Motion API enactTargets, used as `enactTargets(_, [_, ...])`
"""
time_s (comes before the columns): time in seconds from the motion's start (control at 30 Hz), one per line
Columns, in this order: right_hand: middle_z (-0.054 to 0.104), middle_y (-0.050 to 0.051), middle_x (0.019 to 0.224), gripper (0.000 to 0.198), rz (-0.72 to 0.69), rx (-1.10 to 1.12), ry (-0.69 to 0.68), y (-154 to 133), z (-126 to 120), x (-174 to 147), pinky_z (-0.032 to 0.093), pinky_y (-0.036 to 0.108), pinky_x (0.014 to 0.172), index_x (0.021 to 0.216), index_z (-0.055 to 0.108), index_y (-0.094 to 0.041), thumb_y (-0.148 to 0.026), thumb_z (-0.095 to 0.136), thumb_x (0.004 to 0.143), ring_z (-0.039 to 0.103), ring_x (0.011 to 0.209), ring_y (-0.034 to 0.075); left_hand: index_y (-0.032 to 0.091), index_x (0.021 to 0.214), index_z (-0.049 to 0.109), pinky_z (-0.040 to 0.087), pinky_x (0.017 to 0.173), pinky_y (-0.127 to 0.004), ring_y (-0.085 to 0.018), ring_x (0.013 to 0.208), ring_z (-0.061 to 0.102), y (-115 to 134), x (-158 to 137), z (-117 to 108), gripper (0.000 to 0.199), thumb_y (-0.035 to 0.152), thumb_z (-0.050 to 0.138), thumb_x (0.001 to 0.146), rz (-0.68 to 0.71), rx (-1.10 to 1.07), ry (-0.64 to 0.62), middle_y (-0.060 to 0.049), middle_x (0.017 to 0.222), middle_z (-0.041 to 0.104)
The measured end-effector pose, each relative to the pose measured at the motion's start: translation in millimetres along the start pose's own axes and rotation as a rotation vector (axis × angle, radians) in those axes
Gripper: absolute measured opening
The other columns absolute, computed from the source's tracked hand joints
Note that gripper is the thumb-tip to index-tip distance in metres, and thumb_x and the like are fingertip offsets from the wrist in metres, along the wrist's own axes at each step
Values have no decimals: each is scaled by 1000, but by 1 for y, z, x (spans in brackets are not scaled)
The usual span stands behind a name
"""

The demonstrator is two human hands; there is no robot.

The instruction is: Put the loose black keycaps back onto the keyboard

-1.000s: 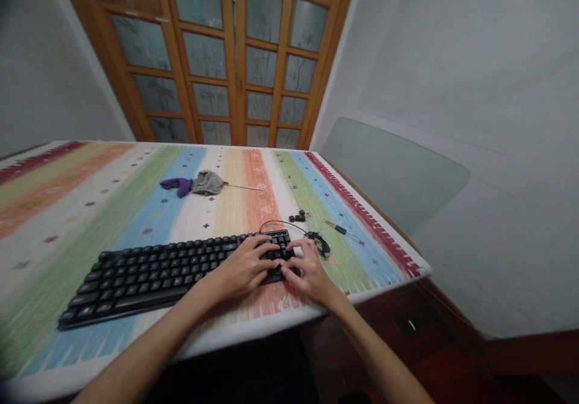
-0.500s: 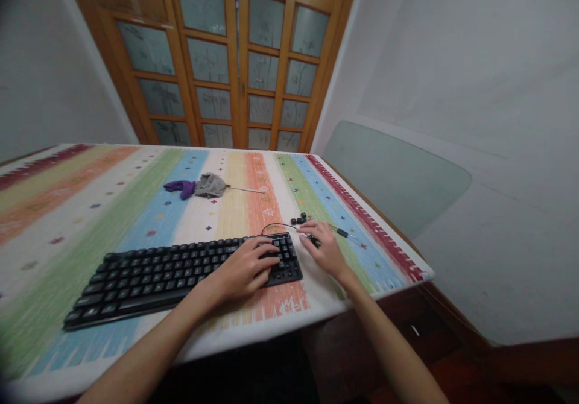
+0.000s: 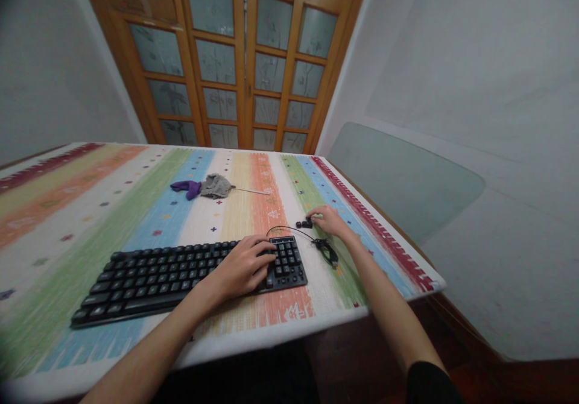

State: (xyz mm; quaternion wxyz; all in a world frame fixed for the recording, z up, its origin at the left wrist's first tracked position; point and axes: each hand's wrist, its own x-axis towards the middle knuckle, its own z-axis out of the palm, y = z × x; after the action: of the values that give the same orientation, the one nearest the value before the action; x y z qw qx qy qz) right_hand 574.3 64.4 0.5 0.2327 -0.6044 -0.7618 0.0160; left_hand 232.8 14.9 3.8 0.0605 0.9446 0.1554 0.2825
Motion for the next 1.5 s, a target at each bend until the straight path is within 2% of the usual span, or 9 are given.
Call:
enactTargets(0.17, [77, 2, 81, 12, 38, -15, 50, -2, 2, -1, 53, 37, 79, 80, 78, -25, -22, 67, 78, 67, 81, 23, 16, 99, 71, 45, 102, -49, -29, 120, 53, 0, 0, 0, 21, 12, 55, 86, 1, 0, -3, -12, 116, 66])
enactTargets(0.33, [75, 6, 78, 14, 68, -4, 158, -14, -7, -8, 51, 39, 78, 82, 77, -22, -24, 64, 81, 64, 78, 24, 16, 96, 73, 45, 103, -47, -28, 119, 52, 0, 0, 2, 20, 11, 58, 84, 41, -14, -24, -10, 116, 65])
enactTargets(0.47, [75, 5, 87, 19, 42, 56, 211, -44, -15, -31, 52, 37, 78, 93, 76, -22, -33, 61, 88, 65, 80, 22, 17, 94, 73, 45, 103, -47, -27, 120, 51, 1, -1, 3, 20, 11, 58, 83, 49, -35, -45, -10, 116, 64])
enactTargets(0.53, [75, 5, 90, 20, -6, 175, 244, -66, -15, -50, 52, 37, 78, 95, 75, -22, -36, 62, 90, 65, 83, 22, 18, 93, 73, 45, 102, -47, -27, 120, 51, 1, -1, 3, 19, 11, 58, 84, 50, -44, -47, -10, 116, 64])
enactTargets(0.6, [75, 5, 93, 18, -73, 257, 234, -87, -11, -70, 52, 38, 84, 97, 74, -22, -35, 62, 92, 66, 88, 22, 18, 93, 73, 45, 102, -47, -27, 119, 51, 1, -1, 3, 19, 11, 58, 84, 50, -47, -44, -9, 116, 64])
enactTargets(0.67, [75, 5, 92, 15, -118, 306, 208, -104, -6, -88, 53, 38, 82, 98, 73, -23, -32, 63, 93, 66, 87, 22, 17, 93, 73, 45, 102, -46, -27, 119, 51, 1, -1, 3, 19, 11, 57, 84, 52, -47, -39, -9, 115, 65])
enactTargets(0.8, [76, 4, 91, 10, -212, 320, 230, -123, 6, -112, 53, 39, 79, 98, 72, -24, -25, 64, 93, 65, 85, 21, 15, 95, 72, 45, 103, -45, -27, 118, 52, 1, -1, 4, 20, 10, 56, 85, 49, -51, -40, -10, 115, 65])
enactTargets(1.03, [77, 5, 95, 15, -295, 218, 303, -131, 16, -122, 51, 42, 77, 101, 74, -25, -20, 62, 94, 66, 83, 22, 16, 96, 72, 45, 104, -46, -27, 119, 52, -1, -1, 4, 20, 9, 57, 84, 48, -52, -32, -10, 115, 65])
enactTargets(1.5, [74, 7, 98, 18, -325, 109, 349, -129, 22, -124, 51, 39, 77, 105, 71, -23, -14, 60, 94, 58, 85, 22, 17, 97, 71, 45, 104, -45, -26, 119, 52, -2, -2, 6, 22, 9, 57, 83, 51, -32, -35, -9, 115, 65])
